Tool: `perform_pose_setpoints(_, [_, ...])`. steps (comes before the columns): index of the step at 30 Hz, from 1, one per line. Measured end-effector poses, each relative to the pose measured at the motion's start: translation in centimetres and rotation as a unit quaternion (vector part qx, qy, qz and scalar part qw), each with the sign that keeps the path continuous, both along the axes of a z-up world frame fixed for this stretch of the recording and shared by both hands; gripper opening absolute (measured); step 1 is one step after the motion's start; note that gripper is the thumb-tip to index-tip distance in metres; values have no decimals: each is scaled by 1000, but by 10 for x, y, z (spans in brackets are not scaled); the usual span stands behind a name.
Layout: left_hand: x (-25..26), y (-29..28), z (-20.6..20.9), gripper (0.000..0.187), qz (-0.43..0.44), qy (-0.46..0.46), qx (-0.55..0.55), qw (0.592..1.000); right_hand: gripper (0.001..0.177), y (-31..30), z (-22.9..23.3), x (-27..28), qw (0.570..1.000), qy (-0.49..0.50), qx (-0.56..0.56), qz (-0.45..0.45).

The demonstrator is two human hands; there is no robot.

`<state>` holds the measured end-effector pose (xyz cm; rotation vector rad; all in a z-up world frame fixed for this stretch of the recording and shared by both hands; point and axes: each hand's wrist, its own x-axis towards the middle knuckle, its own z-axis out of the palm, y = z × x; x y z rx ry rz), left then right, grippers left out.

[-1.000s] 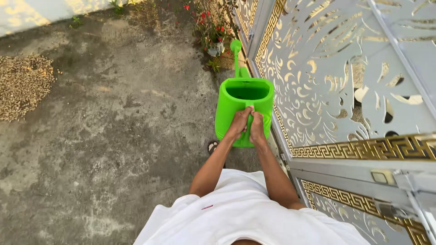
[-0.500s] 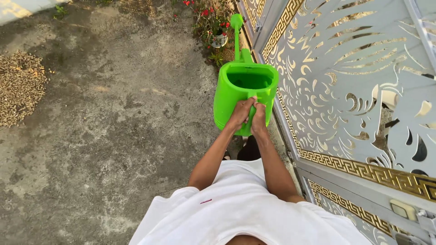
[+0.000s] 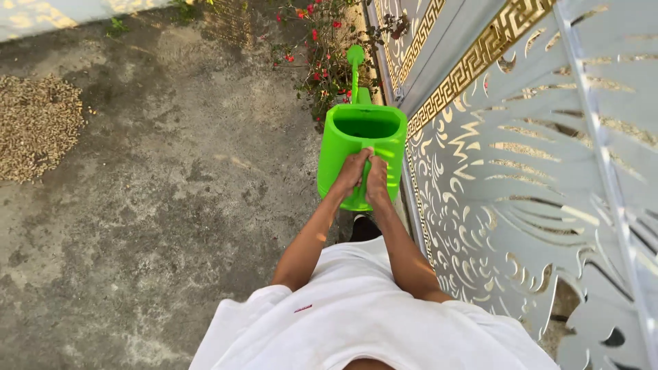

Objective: The recorder is using a green watering can to water several potted plants on an outdoor balcony.

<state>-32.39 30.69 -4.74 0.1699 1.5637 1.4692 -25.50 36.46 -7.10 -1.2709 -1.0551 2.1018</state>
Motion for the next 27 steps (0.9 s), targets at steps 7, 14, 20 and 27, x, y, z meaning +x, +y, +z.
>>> perform_pose_setpoints(7, [-52,66,-9,48,75,-24,7,997,40,82,-27,-57,984,-16,141,110])
perform_pose_setpoints(14, [-66,100,-14,45,130,-32,33,990,43,118,-25,-74,968,26,183,169])
perform_pose_setpoints(20, [-73,122,-9,45,124,-42,32,991,36,140,-27,-83,978,25,126,166])
perform_pose_setpoints(27, [-70,138,-18,47,96,-65,17,993,35,156,-60,-75,985,17,129,117])
